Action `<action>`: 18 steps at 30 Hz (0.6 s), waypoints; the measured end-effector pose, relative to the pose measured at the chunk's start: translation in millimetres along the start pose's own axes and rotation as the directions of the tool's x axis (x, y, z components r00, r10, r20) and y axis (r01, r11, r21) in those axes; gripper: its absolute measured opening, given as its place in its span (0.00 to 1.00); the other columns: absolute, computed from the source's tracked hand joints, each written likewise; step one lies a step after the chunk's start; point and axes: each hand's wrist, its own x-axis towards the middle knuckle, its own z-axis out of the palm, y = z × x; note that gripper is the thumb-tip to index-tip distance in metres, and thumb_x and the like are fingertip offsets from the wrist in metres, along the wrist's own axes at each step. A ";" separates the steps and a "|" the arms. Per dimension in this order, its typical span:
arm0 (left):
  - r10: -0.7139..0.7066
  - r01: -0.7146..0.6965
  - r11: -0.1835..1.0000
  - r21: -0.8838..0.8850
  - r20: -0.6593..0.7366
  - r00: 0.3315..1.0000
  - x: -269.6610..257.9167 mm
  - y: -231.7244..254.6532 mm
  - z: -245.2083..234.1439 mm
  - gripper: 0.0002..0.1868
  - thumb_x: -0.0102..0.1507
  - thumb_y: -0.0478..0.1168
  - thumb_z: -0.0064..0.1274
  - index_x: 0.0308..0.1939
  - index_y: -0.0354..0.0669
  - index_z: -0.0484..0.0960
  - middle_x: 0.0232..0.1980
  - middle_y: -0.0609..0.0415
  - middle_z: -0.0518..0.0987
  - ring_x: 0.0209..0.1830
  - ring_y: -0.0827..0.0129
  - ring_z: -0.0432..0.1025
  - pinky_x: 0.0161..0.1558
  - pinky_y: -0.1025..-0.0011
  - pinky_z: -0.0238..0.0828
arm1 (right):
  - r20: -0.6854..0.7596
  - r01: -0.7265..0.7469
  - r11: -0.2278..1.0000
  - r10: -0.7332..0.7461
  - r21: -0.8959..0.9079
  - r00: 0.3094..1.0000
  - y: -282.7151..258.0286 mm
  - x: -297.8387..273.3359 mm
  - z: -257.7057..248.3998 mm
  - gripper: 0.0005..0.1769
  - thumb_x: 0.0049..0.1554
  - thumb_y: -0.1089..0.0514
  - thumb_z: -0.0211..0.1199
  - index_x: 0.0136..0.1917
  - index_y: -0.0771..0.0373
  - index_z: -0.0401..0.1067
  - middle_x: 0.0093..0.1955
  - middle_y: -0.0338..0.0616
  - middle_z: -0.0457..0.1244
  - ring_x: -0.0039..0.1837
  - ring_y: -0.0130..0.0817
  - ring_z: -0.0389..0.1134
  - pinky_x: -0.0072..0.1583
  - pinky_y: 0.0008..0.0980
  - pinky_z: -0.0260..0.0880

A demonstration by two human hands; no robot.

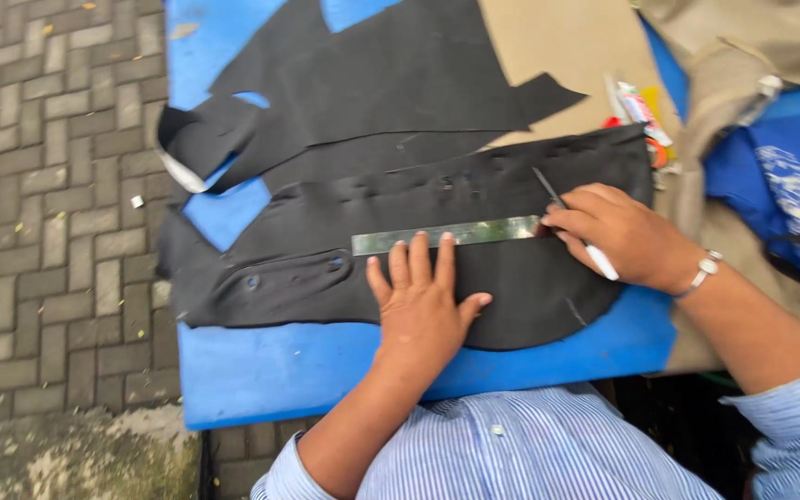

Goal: Marking points on a piece of black leather using a metal ruler and a white marker for future processing.

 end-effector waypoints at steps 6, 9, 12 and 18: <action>0.049 -0.006 0.989 0.147 -0.289 0.956 -5.3 -20.7 17.4 0.48 0.62 0.75 0.40 0.77 0.50 0.60 0.76 0.45 0.61 0.75 0.45 0.53 0.70 0.32 0.42 | 0.102 -0.144 0.960 0.122 0.240 0.987 -25.4 31.1 -17.8 0.15 0.59 0.65 0.60 0.59 0.64 0.69 0.49 0.46 0.63 0.50 0.42 0.64 0.60 0.37 0.66; 0.029 0.001 0.994 0.108 -0.270 0.962 -5.9 -37.6 4.3 0.47 0.63 0.74 0.39 0.78 0.53 0.57 0.77 0.44 0.57 0.78 0.43 0.49 0.71 0.33 0.39 | 0.023 -0.079 0.967 0.075 0.244 0.997 -26.3 43.2 -11.5 0.18 0.58 0.67 0.63 0.61 0.66 0.68 0.53 0.49 0.64 0.51 0.44 0.65 0.61 0.38 0.67; 0.017 0.020 0.995 0.094 -0.378 0.926 -6.3 -61.1 -4.3 0.48 0.62 0.74 0.44 0.77 0.51 0.60 0.77 0.43 0.59 0.79 0.39 0.48 0.72 0.33 0.40 | -0.005 -0.045 0.958 0.048 0.284 0.999 -41.4 79.2 -10.2 0.14 0.60 0.71 0.58 0.59 0.67 0.68 0.48 0.47 0.65 0.49 0.43 0.65 0.59 0.39 0.67; -0.082 0.080 0.997 -0.019 -0.067 0.994 -0.9 -99.8 -42.5 0.47 0.66 0.67 0.43 0.79 0.40 0.54 0.78 0.31 0.49 0.79 0.29 0.38 0.68 0.26 0.22 | -0.037 -0.175 0.929 0.198 0.325 0.980 -35.4 116.4 53.9 0.10 0.60 0.65 0.61 0.56 0.60 0.75 0.49 0.46 0.68 0.53 0.49 0.71 0.56 0.42 0.71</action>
